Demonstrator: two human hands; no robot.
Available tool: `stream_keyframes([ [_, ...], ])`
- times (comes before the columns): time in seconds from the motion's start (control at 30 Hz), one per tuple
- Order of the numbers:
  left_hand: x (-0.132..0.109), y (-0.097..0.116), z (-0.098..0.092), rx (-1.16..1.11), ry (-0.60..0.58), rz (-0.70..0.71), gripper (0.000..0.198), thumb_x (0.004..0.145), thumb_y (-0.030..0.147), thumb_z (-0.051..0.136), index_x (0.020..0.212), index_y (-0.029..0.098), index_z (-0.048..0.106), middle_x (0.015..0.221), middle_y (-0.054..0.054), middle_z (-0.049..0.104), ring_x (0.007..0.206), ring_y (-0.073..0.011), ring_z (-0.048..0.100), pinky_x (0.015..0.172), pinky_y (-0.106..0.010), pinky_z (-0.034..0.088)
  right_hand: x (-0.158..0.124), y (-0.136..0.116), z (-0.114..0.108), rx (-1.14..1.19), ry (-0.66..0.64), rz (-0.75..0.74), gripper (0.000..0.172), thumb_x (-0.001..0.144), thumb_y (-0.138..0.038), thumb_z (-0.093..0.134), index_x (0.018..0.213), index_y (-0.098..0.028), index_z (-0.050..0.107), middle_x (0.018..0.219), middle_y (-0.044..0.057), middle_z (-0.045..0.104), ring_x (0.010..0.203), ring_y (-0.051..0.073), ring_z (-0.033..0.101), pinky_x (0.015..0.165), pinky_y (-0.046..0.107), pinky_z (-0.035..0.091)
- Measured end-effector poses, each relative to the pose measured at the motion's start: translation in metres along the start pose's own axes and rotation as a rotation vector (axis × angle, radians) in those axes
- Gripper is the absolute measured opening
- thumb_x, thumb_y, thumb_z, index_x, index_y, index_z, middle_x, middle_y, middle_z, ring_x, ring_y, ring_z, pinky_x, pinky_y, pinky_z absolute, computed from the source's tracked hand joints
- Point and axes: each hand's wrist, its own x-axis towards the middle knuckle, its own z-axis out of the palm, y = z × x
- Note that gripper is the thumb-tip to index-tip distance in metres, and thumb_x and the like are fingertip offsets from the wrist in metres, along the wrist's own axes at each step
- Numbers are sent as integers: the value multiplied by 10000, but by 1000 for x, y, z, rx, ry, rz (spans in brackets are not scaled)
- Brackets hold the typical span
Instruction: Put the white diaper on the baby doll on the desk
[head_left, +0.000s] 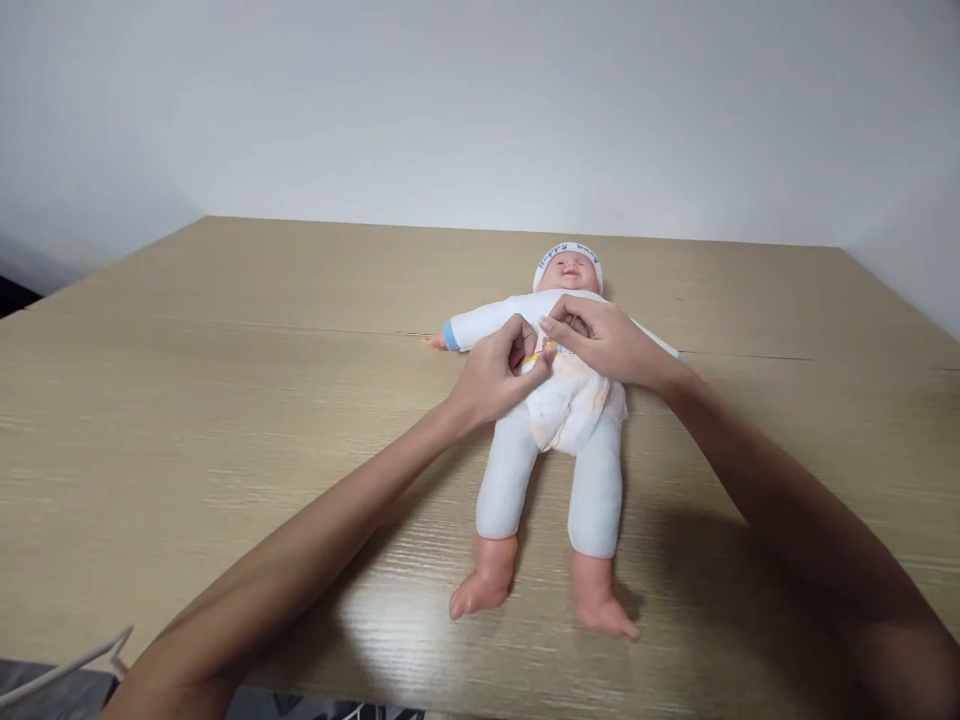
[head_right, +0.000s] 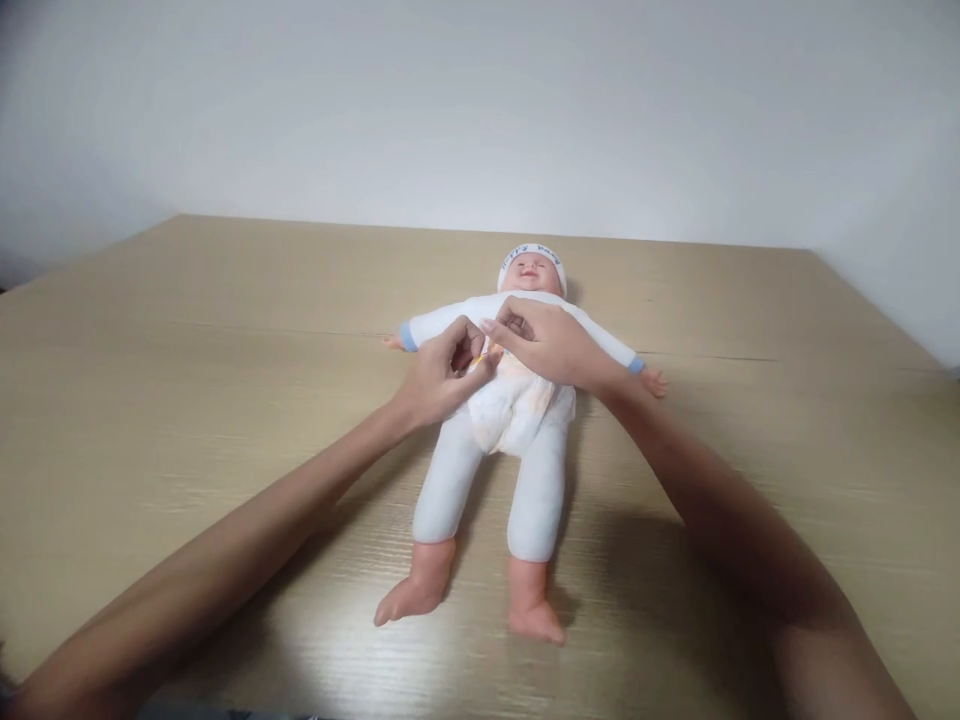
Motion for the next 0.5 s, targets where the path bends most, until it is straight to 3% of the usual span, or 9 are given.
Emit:
stream_keyframes([
  [0.37, -3, -12, -8, -127, -113, 30, 379, 968, 405, 755, 1215, 238, 521, 783, 83, 418, 655, -124, 383, 621, -287, 325, 1, -6, 14, 17, 37, 96, 285, 955, -486, 695, 841, -225, 682, 879, 18, 672, 849, 208, 563, 781, 376, 421],
  [0.5, -5, -14, -7, -177, -88, 10, 399, 963, 468, 805, 1189, 231, 578, 780, 78, 427, 671, -128, 392, 643, -292, 335, 1, -7, 13, 47, 28, 149, 242, 914, -446, 726, 818, -226, 693, 874, 10, 677, 853, 205, 572, 782, 376, 426],
])
